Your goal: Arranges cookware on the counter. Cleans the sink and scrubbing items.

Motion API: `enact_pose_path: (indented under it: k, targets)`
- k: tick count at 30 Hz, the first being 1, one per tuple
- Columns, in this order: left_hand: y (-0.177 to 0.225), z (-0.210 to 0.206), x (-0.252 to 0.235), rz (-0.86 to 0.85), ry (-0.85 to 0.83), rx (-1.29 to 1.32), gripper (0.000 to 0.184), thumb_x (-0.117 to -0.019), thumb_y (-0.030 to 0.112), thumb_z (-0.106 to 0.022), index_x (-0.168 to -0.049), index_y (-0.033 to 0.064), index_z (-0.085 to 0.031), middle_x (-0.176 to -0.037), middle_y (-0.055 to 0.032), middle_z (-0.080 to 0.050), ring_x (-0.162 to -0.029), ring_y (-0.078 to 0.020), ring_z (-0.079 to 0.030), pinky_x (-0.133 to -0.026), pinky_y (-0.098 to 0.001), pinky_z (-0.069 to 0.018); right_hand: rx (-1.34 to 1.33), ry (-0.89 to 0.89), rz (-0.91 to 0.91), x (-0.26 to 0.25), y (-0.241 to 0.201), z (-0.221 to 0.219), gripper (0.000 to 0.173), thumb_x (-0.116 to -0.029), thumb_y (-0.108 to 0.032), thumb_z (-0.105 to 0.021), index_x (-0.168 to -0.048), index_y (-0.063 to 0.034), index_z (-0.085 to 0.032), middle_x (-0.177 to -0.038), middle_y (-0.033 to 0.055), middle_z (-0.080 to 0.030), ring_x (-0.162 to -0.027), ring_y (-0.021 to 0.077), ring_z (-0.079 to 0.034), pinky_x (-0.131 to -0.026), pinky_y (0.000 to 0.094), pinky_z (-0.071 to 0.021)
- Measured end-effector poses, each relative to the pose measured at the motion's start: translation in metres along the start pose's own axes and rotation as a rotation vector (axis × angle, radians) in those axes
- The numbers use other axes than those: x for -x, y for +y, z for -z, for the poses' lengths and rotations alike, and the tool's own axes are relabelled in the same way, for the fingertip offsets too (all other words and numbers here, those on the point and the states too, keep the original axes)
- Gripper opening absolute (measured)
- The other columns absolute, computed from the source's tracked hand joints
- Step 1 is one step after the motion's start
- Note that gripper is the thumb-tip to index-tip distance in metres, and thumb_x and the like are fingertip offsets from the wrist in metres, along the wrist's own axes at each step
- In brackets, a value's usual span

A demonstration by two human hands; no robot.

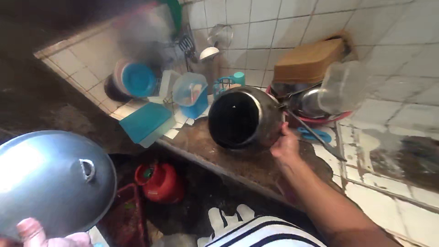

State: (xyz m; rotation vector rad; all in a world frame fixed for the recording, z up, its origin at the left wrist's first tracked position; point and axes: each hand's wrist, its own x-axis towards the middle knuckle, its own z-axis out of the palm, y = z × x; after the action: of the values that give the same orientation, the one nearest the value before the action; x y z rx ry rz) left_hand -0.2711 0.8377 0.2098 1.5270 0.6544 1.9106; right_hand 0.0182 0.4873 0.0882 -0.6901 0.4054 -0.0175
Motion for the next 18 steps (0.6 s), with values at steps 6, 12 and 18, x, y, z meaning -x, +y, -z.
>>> enact_pose_path:
  k: [6,12,18]
  targets:
    - [-0.04,-0.053,-0.019,0.14,-0.188,0.138,0.018,-0.1013,-0.001,-0.054,-0.114,-0.0132,-0.055,-0.1,-0.0015,-0.063,-0.096,0.0035,-0.061,-0.091,-0.0165,-0.0509,-0.116,0.222,-0.297,0.036,0.103,-0.016,0.043,-0.1111,-0.043,-0.033,-0.133,-0.0096,-0.049,-0.112,0.0125,-0.062,-0.097,0.0232,-0.064,-0.08,0.0455,-0.0566]
    - [-0.045,-0.11,-0.014,0.488,-0.264,0.458,0.012,-0.1066,0.004,-0.045,-0.112,0.0013,-0.056,-0.095,0.0023,-0.067,-0.089,-0.0053,-0.069,-0.086,-0.0265,-0.0594,-0.209,0.365,-0.315,0.033,0.17,-0.026,0.055,-0.1116,-0.049,-0.029,-0.15,-0.0113,-0.039,-0.143,0.016,-0.052,-0.127,0.0291,-0.055,-0.101,0.0537,-0.0492]
    - [-0.054,-0.147,0.008,0.703,-0.339,0.623,0.017,-0.1095,0.008,-0.038,-0.114,0.0035,-0.054,-0.098,-0.0023,-0.067,-0.092,-0.0111,-0.07,-0.087,-0.031,-0.0596,0.168,0.279,-0.283,0.005,0.172,-0.041,0.059,-0.114,-0.044,-0.02,-0.154,-0.0041,-0.036,-0.154,0.0223,-0.043,-0.139,0.0341,-0.048,-0.11,0.0544,-0.0441]
